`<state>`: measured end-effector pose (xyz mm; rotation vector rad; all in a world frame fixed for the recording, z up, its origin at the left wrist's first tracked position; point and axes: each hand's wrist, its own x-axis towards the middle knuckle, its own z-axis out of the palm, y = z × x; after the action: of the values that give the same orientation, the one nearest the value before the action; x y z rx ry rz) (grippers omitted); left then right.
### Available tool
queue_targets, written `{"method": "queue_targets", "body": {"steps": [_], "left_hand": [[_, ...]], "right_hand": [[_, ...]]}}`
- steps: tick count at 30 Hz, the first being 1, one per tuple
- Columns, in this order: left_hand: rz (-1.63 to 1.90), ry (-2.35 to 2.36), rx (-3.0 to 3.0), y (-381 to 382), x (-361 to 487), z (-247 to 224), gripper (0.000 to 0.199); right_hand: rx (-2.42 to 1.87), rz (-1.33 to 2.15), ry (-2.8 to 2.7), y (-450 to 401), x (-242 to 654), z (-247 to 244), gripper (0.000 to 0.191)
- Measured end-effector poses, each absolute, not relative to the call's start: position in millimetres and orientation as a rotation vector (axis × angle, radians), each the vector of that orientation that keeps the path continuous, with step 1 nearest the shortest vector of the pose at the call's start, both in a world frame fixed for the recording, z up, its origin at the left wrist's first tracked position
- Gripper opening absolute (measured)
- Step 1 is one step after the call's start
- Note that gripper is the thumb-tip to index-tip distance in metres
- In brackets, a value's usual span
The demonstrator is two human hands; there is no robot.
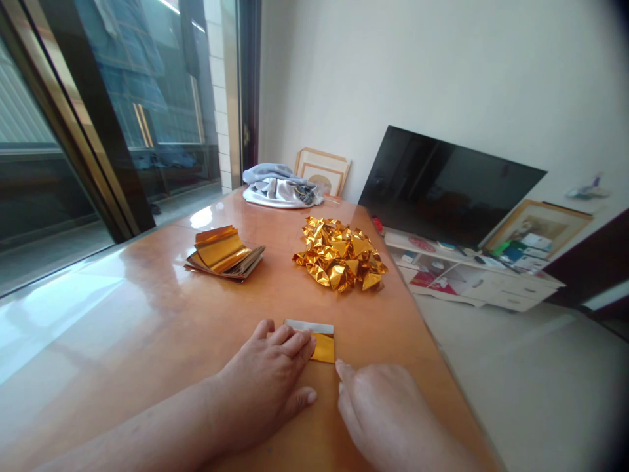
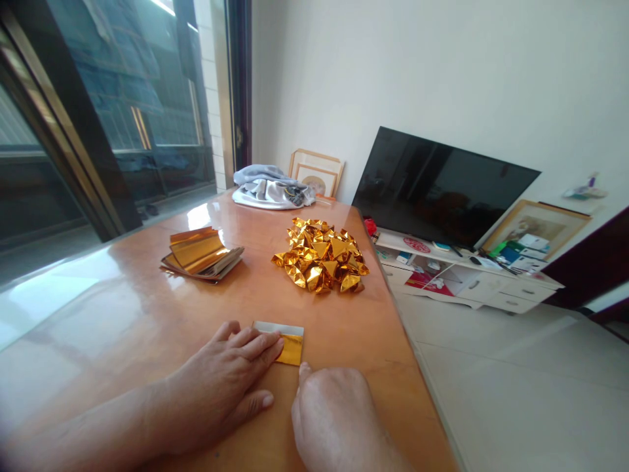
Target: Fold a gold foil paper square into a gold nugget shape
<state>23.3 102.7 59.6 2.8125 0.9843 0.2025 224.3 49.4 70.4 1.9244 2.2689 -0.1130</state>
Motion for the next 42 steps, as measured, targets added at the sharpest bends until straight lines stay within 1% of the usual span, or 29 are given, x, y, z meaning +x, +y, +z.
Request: {"method": "queue_targets", "body": {"steps": [1, 5, 11, 16, 20, 24, 26, 34, 39, 42], "left_hand": [[0.213, 0.993, 2.813, 103, 24, 60, 0.055], [0.249, 1.007, 2.824, 102, 26, 60, 0.042], [0.27, 0.993, 2.826, 103, 27, 61, 0.033], [0.269, 0.962, 2.735, 111, 22, 66, 0.029], [0.262, 0.902, 2.617, 126, 14, 69, 0.032], [0.293, 0.858, 2.479, 140, 8, 66, 0.043], [0.317, 0.834, 2.457, 146, 6, 61, 0.045], [0.351, 0.644, 2.373, 170, 1, 34, 0.052], [0.376, 0.597, 2.301, 173, 1, 27, 0.054], [0.384, 0.581, 2.264, 174, 2, 26, 0.057]], "right_hand": [[1.952, -0.1, 2.312, 52, 225, 74, 0.025], [2.081, -0.053, 2.544, 60, 228, 76, 0.027], [1.852, -0.163, 2.684, 54, 218, 61, 0.028], [1.768, -0.136, 2.689, 46, 210, 52, 0.032], [1.774, -0.171, 2.689, 48, 209, 51, 0.032], [1.838, -0.192, 2.68, 50, 209, 50, 0.033], [1.855, -0.184, 2.678, 49, 208, 47, 0.034], [1.821, -0.062, 2.673, 48, 202, 42, 0.032], [1.809, -0.008, 2.704, 50, 195, 38, 0.028], [1.783, 0.02, 2.749, 51, 189, 36, 0.029]]}}
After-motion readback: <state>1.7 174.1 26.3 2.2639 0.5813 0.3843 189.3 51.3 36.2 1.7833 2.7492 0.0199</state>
